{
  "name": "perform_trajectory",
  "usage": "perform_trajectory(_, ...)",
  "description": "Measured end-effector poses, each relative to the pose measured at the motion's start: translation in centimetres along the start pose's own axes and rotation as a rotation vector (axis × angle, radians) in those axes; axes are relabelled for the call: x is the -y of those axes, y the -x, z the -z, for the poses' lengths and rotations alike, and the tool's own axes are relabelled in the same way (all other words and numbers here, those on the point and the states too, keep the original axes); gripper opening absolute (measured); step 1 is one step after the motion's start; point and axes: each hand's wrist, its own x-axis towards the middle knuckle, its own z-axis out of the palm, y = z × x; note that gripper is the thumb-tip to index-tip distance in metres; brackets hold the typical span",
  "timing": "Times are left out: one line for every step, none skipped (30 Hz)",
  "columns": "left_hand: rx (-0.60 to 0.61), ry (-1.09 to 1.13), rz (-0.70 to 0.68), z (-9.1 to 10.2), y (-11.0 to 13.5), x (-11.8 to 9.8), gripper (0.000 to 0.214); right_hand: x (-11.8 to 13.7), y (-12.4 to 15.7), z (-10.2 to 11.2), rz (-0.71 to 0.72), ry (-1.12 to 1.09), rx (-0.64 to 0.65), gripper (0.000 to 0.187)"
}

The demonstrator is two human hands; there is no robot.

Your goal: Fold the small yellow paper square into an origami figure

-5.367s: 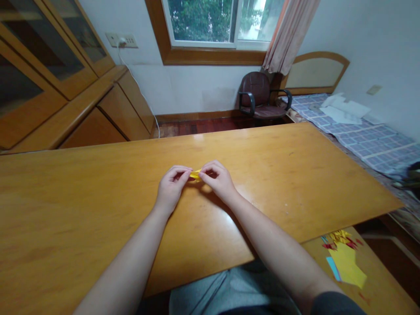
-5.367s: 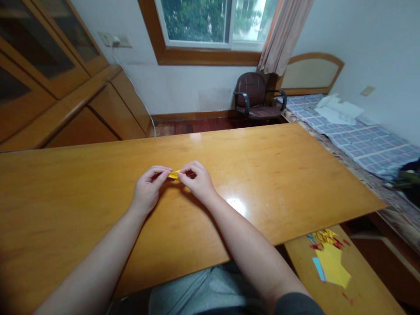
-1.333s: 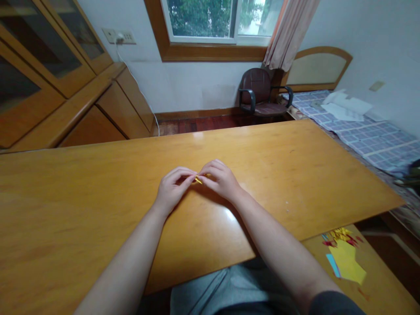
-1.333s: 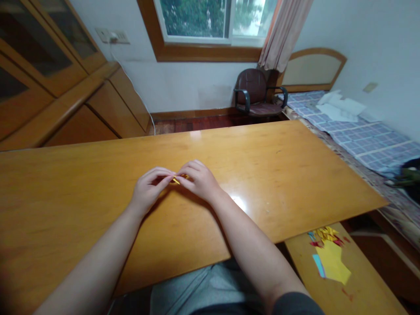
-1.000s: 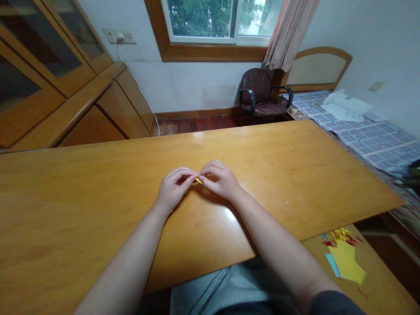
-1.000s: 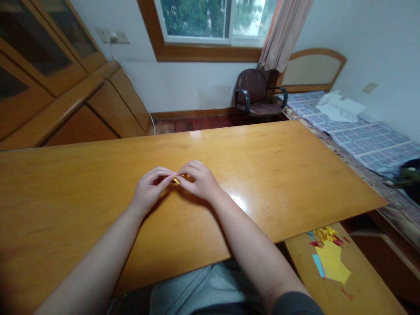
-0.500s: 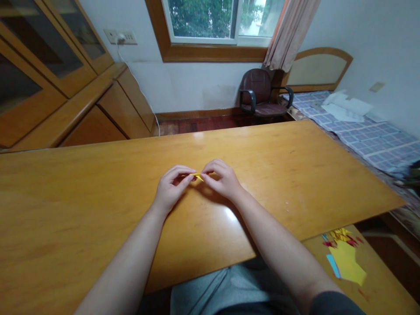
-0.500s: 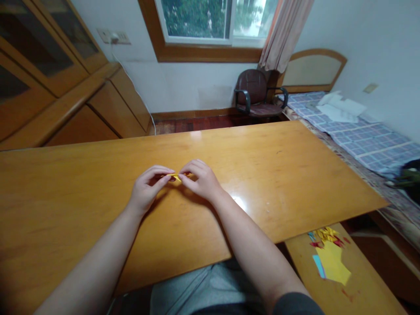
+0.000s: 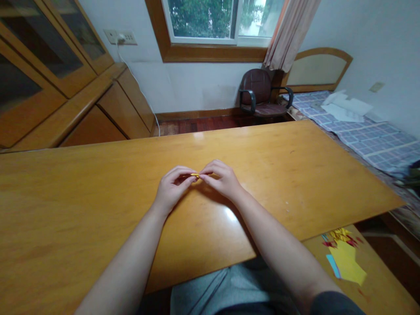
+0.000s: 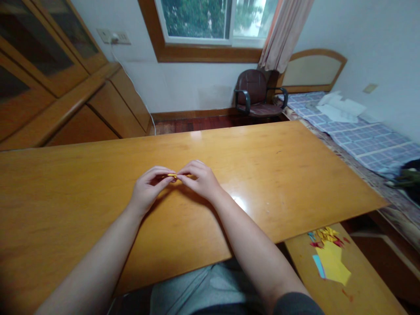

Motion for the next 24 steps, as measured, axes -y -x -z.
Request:
perform_trajectory(0.002,-0.009,-0.004,0.00,0.01,0.05,0.014,-0.02,-0.01,-0.01,0.008,0.008,-0.003,0.012)
perform_trajectory(0.005,-0.018,-0.011,0.02,0.02,0.10,0.014,-0.03,-0.02,-0.01,0.014,0.015,-0.005,0.012)
perform_trajectory(0.008,-0.025,-0.019,0.05,0.03,0.13,0.013,-0.02,-0.03,-0.01,0.016,0.022,-0.003,0.012)
perform_trajectory(0.013,-0.031,-0.027,0.09,0.03,0.14,0.012,0.01,-0.04,-0.01,0.016,0.029,0.001,0.012)
perform_trajectory(0.015,-0.036,-0.034,0.13,0.03,0.13,0.011,0.04,-0.05,0.00,0.017,0.033,0.006,0.012)
perform_trajectory(0.014,-0.039,-0.039,0.17,0.02,0.10,0.011,0.08,-0.06,0.00,0.019,0.035,0.010,0.012)
perform_trajectory(0.012,-0.043,-0.041,0.21,0.01,0.06,0.011,0.12,-0.06,0.00,0.024,0.034,0.011,0.012)
perform_trajectory(0.009,-0.048,-0.042,0.23,-0.01,0.02,0.010,0.15,-0.06,0.00,0.028,0.032,0.011,0.013)
perform_trajectory(0.005,-0.054,-0.042,0.25,-0.03,-0.01,0.010,0.17,-0.06,-0.01,0.032,0.031,0.011,0.013)
perform_trajectory(0.000,-0.061,-0.041,0.26,-0.04,-0.03,0.010,0.17,-0.05,-0.02,0.031,0.031,0.010,0.013)
perform_trajectory(-0.005,-0.066,-0.039,0.26,-0.05,-0.04,0.010,0.15,-0.04,-0.04,0.027,0.032,0.011,0.014)
perform_trajectory(-0.011,-0.069,-0.037,0.25,-0.06,-0.03,0.011,0.12,-0.03,-0.07,0.022,0.033,0.014,0.014)
perform_trajectory(-0.016,-0.071,-0.035,0.22,-0.05,-0.01,0.011,0.08,-0.01,-0.10,0.017,0.034,0.018,0.014)
perform_trajectory(-0.021,-0.068,-0.032,0.19,-0.04,0.02,0.011,0.05,0.00,-0.12,0.015,0.034,0.020,0.014)
perform_trajectory(-0.027,-0.059,-0.026,0.15,-0.03,0.04,0.010,0.02,0.01,-0.15,0.017,0.032,0.019,0.014)
perform_trajectory(-0.032,-0.046,-0.020,0.10,-0.01,0.05,0.010,0.02,0.02,-0.16,0.020,0.030,0.016,0.014)
perform_trajectory(-0.036,-0.035,-0.016,0.07,0.00,0.05,0.011,0.03,0.02,-0.17,0.022,0.030,0.007,0.014)
perform_trajectory(-0.037,-0.032,-0.018,0.05,0.01,0.04,0.011,0.06,0.01,-0.16,0.023,0.030,0.008,0.015)
perform_trajectory(-0.037,-0.038,-0.025,0.04,0.01,0.02,0.011,0.09,0.01,-0.13,0.024,0.027,0.009,0.015)
perform_trajectory(-0.040,-0.051,-0.036,0.06,0.00,0.00,0.010,0.13,0.00,-0.10,0.023,0.022,0.008,0.015)
perform_trajectory(-0.043,-0.068,-0.049,0.09,-0.02,-0.02,0.009,0.15,0.00,-0.07,0.019,0.017,0.007,0.015)
perform_trajectory(-0.052,-0.083,-0.060,0.14,-0.05,-0.02,0.009,0.15,0.00,-0.03,0.012,0.012,0.007,0.015)
perform_trajectory(-0.065,-0.089,-0.067,0.20,-0.08,0.01,0.009,0.12,0.01,0.00,0.002,0.006,0.011,0.015)
perform_trajectory(-0.080,-0.088,-0.072,0.27,-0.11,0.05,0.008,0.07,0.02,0.02,-0.008,-0.002,0.020,0.017)
